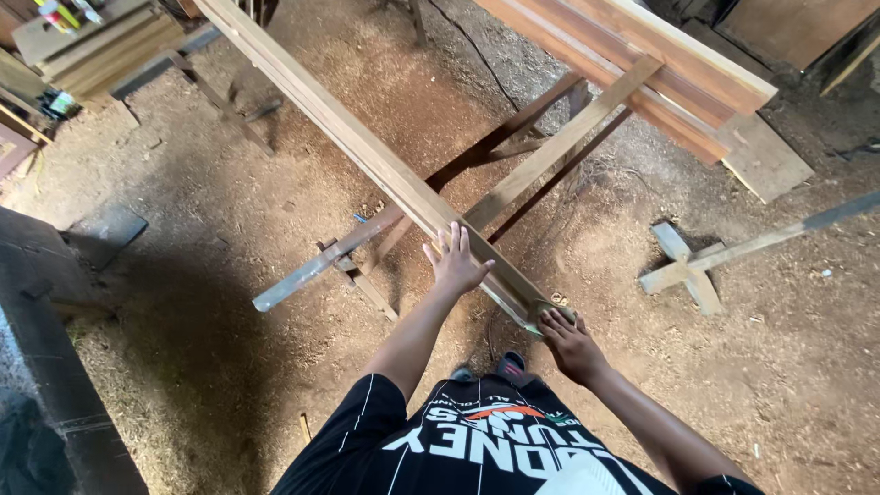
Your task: The person sands the surface of a large wooden frame using a piece of sandpaper, moving their hands across the wood to smooth it.
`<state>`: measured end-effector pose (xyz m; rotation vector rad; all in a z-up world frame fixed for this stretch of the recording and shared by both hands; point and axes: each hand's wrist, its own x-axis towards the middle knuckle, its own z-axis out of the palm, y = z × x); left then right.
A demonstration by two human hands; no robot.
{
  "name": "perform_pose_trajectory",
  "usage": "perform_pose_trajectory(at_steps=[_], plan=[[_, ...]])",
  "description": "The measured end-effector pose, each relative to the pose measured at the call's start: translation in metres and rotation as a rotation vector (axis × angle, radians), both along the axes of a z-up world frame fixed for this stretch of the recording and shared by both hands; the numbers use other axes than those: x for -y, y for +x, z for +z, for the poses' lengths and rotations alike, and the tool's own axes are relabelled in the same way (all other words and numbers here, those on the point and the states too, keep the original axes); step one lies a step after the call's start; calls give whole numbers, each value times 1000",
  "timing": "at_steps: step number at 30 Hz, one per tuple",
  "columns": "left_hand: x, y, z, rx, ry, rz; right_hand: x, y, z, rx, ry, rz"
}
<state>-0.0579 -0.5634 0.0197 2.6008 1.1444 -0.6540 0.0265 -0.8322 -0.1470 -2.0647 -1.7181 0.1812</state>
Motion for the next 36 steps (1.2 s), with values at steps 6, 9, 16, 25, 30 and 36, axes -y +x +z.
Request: perform_pose_trajectory(at_steps=[6,9,16,25,30,36], plan=[[-1,-4,-9,19,-15,10,-42,-4,-6,-13,97,-39],[-2,-2,-13,-5,25,-1,-87,-5,-4,-29,32,-98],[-1,-1,-14,-13,16,9,-25,-3,-12,39,20,-17],[8,2,5,-43,-2,34,-60,1,0,28,-14,49],[10,8,-2,-19,-23,119,-57,3,0,-27,-35,91],[34,11,-27,95,12,180,15,23,-11,-103,-108,229]])
